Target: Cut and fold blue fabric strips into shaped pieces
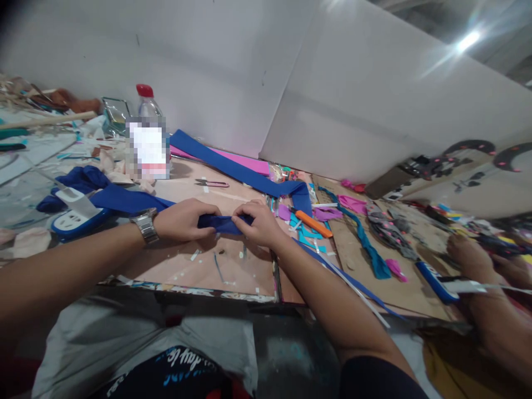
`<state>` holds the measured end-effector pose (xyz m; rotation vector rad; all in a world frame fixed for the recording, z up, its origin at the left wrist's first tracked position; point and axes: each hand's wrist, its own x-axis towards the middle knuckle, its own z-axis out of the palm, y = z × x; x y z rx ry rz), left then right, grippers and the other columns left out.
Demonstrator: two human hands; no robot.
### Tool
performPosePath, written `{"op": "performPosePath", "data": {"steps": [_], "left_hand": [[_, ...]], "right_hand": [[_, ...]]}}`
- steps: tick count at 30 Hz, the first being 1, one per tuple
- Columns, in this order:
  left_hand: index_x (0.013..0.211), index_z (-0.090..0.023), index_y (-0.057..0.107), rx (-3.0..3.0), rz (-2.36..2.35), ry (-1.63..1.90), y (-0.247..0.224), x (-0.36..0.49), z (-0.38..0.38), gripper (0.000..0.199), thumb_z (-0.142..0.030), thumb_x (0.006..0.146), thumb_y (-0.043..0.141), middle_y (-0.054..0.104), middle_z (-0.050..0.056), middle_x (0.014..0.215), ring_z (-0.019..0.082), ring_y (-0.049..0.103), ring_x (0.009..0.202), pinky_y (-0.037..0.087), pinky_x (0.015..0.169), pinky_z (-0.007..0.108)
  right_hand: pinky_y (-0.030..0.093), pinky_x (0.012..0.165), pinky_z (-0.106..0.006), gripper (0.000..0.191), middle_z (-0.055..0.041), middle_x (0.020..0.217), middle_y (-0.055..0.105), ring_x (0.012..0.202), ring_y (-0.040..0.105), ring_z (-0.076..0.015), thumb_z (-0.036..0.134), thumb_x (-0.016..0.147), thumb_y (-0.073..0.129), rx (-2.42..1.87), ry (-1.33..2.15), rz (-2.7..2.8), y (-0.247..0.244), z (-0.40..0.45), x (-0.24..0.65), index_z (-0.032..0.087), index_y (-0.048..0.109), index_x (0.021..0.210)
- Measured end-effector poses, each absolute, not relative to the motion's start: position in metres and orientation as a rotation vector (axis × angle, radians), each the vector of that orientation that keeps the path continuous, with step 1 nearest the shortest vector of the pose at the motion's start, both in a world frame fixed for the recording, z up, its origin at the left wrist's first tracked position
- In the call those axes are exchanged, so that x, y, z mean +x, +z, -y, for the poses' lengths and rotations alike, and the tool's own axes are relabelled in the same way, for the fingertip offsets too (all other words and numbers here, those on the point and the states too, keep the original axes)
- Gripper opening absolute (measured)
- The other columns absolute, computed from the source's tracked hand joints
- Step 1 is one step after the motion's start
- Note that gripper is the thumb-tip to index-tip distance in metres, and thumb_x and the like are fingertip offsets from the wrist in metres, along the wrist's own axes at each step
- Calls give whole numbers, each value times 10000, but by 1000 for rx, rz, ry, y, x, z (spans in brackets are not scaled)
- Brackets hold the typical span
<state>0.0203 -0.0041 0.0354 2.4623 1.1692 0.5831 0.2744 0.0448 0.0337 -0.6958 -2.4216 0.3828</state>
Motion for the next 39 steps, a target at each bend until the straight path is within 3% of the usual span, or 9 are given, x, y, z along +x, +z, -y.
{"op": "performPosePath", "data": {"steps": [5,8,12,17,27,39], "left_hand": [[994,-190,720,2534,-1307,531,33,17,1,302,-452,844,719,752,64,879,230,645,770,337,653,304],[931,-177,708,2500,-1232,622,34,18,2,421,-589,923,623,733,61,832,206,617,723,337,651,304],[1005,-173,746,2395,-1085,743,35,22,5,339,-433,1002,529,767,56,910,185,648,775,395,721,295],[962,-168,763,2346,-1093,713,33,25,6,241,-308,951,567,754,32,831,166,626,724,380,687,283],[786,-158,712,2211,-1075,693,32,30,6,270,-311,946,557,651,3,670,131,523,615,323,602,264],[889,-169,730,2146,-1060,722,32,33,6,215,-246,912,531,724,18,804,163,616,739,405,686,272]], "right_hand": [[410,892,-421,146,-16,771,739,745,646,-192,260,940,622,-679,300,2415,36,-49,277,210,666,810],[395,890,-422,139,-15,786,748,756,653,-193,262,946,627,-663,286,2421,36,-48,277,214,668,822],[386,922,-438,122,-22,826,769,758,669,-186,283,968,633,-599,318,2459,35,-41,271,217,683,878],[384,914,-442,127,-32,844,769,779,673,-189,301,988,635,-581,290,2487,33,-34,266,212,689,915],[369,946,-460,57,-13,835,774,792,681,-198,279,951,688,-581,188,2452,30,-32,264,229,709,930],[342,1001,-466,51,-9,829,790,800,688,-201,272,954,692,-589,97,2450,35,-28,263,247,736,955]]}}
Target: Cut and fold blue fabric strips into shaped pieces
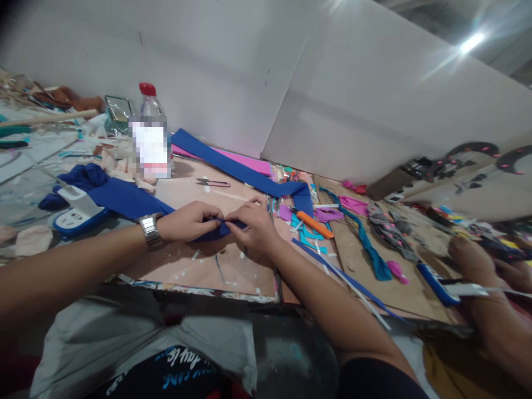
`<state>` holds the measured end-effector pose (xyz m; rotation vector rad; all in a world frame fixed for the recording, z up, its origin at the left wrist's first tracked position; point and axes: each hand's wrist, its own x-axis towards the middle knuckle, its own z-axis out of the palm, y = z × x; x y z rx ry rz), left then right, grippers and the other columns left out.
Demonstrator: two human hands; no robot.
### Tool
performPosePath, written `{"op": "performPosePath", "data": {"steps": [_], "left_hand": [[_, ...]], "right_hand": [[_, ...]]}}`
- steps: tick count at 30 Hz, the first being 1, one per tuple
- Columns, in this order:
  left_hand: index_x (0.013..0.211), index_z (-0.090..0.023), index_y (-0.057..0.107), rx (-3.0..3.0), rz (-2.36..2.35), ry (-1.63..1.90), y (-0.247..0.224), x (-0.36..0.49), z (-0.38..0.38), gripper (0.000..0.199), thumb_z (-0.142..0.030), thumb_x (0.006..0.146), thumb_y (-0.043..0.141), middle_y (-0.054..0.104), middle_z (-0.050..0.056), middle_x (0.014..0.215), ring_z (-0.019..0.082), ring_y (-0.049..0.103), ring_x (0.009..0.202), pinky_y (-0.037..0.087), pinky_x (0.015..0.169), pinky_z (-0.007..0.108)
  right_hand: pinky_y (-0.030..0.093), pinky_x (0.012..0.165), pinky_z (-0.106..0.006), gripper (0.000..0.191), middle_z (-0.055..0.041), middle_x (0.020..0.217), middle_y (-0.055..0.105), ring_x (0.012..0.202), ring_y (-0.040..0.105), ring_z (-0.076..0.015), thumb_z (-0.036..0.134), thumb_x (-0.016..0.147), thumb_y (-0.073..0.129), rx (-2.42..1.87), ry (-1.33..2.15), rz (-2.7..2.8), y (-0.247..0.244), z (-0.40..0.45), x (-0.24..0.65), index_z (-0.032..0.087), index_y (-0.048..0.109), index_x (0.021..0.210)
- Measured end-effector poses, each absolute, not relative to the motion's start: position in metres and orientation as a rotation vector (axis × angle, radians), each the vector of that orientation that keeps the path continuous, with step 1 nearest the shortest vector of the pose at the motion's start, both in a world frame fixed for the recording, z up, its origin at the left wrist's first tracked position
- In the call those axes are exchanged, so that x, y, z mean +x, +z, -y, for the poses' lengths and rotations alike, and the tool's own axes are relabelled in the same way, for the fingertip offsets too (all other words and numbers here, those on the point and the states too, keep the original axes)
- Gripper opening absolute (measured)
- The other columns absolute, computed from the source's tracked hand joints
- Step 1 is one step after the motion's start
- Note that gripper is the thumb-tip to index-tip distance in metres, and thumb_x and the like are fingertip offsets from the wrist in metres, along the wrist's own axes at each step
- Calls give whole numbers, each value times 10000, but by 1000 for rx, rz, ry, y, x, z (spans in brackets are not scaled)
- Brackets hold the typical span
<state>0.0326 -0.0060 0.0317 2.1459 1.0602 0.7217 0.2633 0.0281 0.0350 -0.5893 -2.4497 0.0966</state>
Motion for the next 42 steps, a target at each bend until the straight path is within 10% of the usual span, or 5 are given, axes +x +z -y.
{"op": "performPosePath", "data": {"steps": [42], "left_hand": [[806,-149,686,2040,-1019,737,31,32,4,403,-435,1011,489,648,5,719,145,540,687,394,662,276]], "right_hand": [[323,1007,-493,87,-3,868,809,835,686,-205,279,965,678,-539,-11,2481,41,-27,264,277,765,959]]}}
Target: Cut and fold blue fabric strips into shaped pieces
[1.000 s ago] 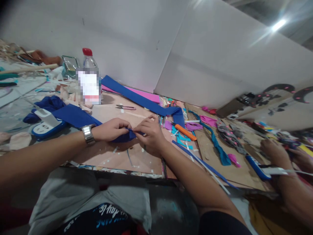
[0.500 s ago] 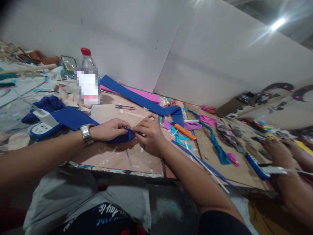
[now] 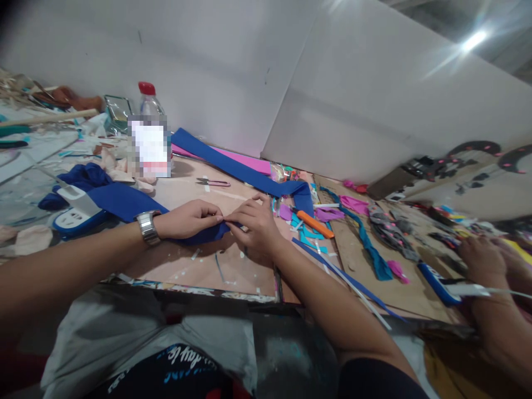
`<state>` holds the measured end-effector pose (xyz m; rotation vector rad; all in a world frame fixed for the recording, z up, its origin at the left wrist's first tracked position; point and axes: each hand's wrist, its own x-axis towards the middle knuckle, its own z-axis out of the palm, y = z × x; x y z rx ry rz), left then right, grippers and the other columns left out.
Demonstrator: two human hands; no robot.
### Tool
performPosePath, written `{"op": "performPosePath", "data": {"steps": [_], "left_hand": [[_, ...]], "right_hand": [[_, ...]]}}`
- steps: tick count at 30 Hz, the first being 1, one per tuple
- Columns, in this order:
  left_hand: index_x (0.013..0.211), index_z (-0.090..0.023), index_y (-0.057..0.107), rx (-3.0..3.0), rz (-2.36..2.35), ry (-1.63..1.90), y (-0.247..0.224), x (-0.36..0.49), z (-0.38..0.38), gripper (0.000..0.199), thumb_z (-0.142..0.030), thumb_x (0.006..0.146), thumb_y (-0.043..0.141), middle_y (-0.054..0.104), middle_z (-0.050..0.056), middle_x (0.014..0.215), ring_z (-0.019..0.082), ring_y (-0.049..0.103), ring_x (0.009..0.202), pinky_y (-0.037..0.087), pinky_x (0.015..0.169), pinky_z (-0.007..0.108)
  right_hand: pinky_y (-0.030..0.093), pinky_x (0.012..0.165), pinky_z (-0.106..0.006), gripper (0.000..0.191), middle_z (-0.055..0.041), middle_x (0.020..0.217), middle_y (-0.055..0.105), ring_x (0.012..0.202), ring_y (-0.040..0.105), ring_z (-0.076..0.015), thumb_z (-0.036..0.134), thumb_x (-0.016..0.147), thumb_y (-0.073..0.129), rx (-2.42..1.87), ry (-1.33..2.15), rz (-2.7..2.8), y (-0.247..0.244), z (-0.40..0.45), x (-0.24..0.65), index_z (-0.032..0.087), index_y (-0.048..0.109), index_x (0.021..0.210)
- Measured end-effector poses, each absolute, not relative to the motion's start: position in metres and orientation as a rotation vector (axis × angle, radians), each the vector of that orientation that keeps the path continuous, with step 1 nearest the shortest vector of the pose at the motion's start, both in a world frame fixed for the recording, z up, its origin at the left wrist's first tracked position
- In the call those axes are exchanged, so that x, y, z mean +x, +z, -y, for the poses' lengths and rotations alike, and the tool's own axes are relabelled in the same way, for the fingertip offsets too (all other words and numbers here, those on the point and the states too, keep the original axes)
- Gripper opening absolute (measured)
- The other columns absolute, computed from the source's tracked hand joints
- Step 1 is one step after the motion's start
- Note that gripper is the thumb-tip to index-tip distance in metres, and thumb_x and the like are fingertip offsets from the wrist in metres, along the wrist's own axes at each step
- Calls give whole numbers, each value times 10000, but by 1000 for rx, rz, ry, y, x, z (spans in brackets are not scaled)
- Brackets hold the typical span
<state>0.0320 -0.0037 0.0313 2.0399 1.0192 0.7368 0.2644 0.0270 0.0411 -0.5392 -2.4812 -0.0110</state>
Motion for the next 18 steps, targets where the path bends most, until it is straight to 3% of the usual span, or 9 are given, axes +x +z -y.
{"op": "performPosePath", "data": {"steps": [8,18], "left_hand": [[851,-165,721,2255,-1174,780,35,34,11,246,-305,942,541,711,25,759,151,587,682,366,664,285],[877,-193,757,2442,-1292,746,34,36,15,291,-369,959,540,759,49,777,184,629,680,354,654,306]], "right_hand": [[314,1016,-496,62,-5,887,817,860,702,-214,268,962,689,-579,-2,2448,40,-26,263,264,748,943],[304,1013,-482,66,-7,882,792,880,683,-212,267,972,662,-598,-4,2445,37,-24,261,245,712,934]]}}
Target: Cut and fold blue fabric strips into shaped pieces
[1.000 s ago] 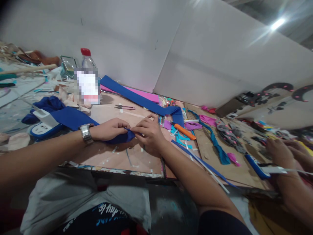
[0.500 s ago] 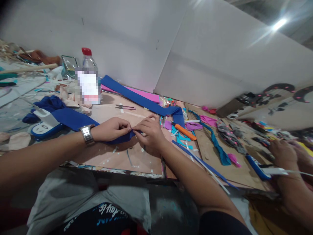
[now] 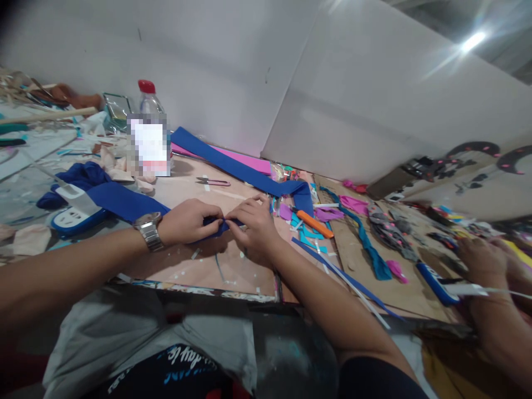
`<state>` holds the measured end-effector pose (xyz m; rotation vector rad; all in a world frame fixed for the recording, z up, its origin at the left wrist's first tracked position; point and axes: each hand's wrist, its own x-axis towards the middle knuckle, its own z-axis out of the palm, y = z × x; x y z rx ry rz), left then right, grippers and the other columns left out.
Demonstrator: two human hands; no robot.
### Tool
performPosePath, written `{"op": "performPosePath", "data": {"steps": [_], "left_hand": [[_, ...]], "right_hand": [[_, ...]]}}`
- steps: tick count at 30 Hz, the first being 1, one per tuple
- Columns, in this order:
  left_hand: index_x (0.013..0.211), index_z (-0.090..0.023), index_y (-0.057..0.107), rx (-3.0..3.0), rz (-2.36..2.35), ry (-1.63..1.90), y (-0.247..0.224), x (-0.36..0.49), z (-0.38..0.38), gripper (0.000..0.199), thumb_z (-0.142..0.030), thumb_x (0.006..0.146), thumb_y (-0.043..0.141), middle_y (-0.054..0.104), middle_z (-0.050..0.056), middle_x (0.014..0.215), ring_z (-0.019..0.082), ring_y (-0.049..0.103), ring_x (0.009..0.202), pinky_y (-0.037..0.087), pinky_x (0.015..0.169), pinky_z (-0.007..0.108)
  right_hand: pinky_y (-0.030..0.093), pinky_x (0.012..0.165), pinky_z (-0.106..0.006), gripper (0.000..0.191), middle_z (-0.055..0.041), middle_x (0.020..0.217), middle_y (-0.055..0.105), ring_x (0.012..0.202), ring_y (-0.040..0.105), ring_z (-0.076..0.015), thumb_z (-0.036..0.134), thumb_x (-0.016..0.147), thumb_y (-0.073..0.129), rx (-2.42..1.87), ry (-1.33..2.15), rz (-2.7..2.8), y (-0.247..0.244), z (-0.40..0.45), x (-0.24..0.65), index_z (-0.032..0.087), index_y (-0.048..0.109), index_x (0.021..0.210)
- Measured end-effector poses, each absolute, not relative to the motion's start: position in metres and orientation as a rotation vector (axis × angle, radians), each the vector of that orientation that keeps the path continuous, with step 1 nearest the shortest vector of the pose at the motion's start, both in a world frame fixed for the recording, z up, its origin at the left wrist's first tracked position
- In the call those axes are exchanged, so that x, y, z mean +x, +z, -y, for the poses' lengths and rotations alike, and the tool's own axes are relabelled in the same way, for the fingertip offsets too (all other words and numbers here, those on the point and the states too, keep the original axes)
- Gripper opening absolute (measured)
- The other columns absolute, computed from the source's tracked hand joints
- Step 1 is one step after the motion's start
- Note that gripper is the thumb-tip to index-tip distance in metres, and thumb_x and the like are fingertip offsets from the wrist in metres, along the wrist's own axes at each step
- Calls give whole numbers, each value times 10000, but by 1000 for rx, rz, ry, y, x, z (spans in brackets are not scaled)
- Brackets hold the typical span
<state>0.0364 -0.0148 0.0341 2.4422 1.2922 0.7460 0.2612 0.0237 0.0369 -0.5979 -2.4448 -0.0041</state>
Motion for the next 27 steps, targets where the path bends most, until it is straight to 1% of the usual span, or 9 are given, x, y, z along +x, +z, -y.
{"op": "performPosePath", "data": {"steps": [7,11,13,16,21,27], "left_hand": [[947,-207,762,2571,-1339,653,35,39,16,271,-342,987,530,793,61,879,218,690,769,379,679,318],[946,-214,747,2621,-1343,627,33,40,15,279,-327,1024,504,789,45,887,217,700,791,370,671,318],[954,-215,741,2626,-1342,610,33,39,15,283,-331,1038,497,788,43,894,218,703,803,367,669,319],[949,-211,738,2610,-1358,585,32,38,14,290,-336,1046,495,787,49,897,226,706,811,368,673,324],[1011,-202,751,2534,-1314,636,31,36,13,299,-371,1036,505,790,63,913,230,703,811,401,710,326],[1007,-177,750,2456,-1287,694,34,32,12,275,-304,983,507,787,74,914,227,685,793,417,724,328]], "right_hand": [[285,1006,-482,73,-25,867,731,960,629,-238,246,960,610,-674,108,2471,38,-19,259,225,653,905],[295,958,-466,77,-38,874,693,972,602,-249,236,930,552,-785,236,2506,38,-18,256,217,604,877],[298,937,-460,58,-43,874,685,963,598,-250,223,900,555,-804,262,2505,38,-19,256,215,601,866],[305,944,-457,43,-45,886,700,972,605,-252,229,883,592,-780,255,2480,38,-19,256,218,632,871],[309,950,-457,73,-35,856,709,952,616,-248,253,909,599,-744,215,2461,36,-23,258,221,639,857],[321,950,-460,56,-38,853,695,934,616,-245,244,896,574,-777,189,2423,33,-28,262,222,608,857]]}}
